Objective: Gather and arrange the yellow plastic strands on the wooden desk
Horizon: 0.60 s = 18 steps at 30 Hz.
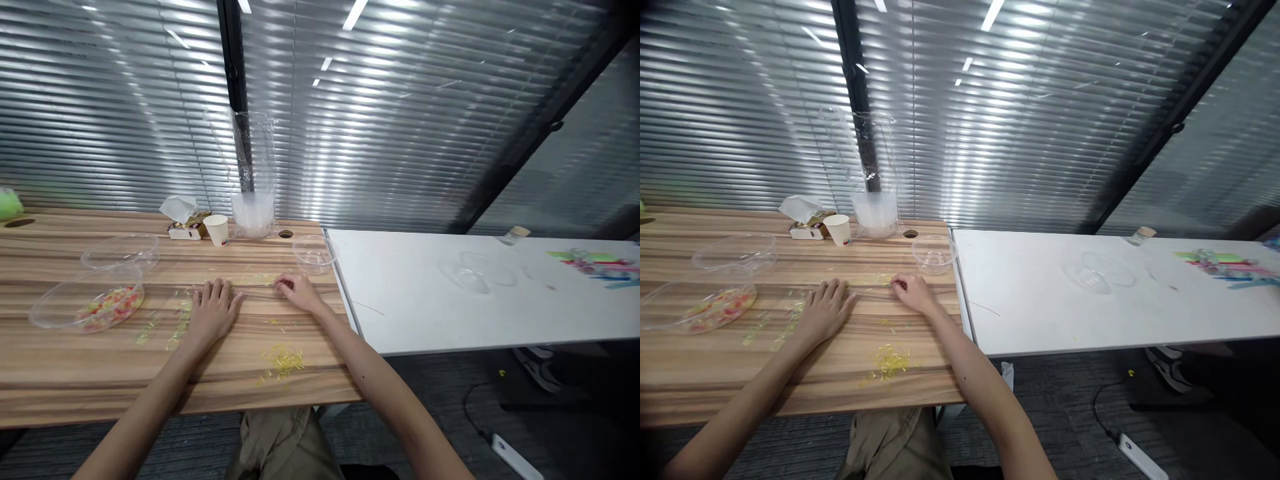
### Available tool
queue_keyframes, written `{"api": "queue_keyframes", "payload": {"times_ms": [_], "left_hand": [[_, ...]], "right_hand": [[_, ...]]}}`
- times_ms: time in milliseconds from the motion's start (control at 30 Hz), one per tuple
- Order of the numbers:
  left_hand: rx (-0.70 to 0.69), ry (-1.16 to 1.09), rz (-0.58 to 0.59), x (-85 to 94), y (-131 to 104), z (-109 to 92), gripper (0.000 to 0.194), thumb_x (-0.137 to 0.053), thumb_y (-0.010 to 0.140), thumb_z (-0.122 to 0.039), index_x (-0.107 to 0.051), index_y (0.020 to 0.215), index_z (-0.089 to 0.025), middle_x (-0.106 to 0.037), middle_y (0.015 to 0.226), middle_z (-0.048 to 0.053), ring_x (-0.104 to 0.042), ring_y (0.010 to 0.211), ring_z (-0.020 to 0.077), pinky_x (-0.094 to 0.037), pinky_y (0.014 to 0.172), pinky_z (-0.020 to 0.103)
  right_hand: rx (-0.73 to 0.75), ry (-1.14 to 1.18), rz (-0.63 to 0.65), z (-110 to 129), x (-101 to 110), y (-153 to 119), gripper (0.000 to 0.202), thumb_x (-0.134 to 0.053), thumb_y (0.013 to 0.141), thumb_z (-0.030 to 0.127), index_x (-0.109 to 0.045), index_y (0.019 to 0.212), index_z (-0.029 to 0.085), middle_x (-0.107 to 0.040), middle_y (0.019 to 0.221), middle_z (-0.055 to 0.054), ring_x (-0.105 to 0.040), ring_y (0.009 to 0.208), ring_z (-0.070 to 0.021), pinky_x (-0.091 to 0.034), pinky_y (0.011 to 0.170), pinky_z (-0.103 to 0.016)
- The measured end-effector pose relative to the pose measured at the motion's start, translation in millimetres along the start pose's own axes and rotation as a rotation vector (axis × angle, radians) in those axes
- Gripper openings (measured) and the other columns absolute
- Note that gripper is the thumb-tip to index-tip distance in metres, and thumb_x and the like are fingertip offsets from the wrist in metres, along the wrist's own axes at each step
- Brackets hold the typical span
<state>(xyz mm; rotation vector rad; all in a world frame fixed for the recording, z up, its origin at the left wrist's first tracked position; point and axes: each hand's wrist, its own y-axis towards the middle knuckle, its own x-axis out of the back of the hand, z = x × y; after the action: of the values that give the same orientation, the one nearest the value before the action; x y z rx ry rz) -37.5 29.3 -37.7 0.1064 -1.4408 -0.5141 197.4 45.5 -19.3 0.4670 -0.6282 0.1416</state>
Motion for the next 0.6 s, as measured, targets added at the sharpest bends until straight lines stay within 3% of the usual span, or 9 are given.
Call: {"api": "queue_keyframes", "payload": {"times_ms": [367, 600], "left_hand": [[-0.060, -0.065, -0.073, -3.7, 3.7, 3.2, 0.048, -0.030, 0.095, -0.039, -0.055, 0.120, -0.005, -0.056, 0.125, 0.023, -0.047, 0.119, 0.0393, -0.037, 0.097, 0.055], [-0.194, -0.203, -0.138, -4.4, 8.5, -3.4, 0.045, -0.026, 0.097, -0.035, -0.055, 0.118, -0.006, -0.059, 0.124, 0.021, -0.048, 0.122, 0.0352, -0.032, 0.104, 0.055]], "right_hand": [[-0.005, -0.013, -0.001, -1.3, 1.4, -1.6, 0.022, -0.052, 0.083, 0.007, -0.071, 0.089, 0.017, -0.073, 0.082, -0.002, -0.063, 0.074, -0.0138, -0.045, 0.073, -0.023], [0.008, -0.025, -0.009, -0.9, 2.4, -2.4, 0.024, -0.052, 0.082, 0.006, -0.071, 0.090, 0.017, -0.074, 0.086, -0.002, -0.065, 0.078, -0.0147, -0.047, 0.077, -0.024]]}}
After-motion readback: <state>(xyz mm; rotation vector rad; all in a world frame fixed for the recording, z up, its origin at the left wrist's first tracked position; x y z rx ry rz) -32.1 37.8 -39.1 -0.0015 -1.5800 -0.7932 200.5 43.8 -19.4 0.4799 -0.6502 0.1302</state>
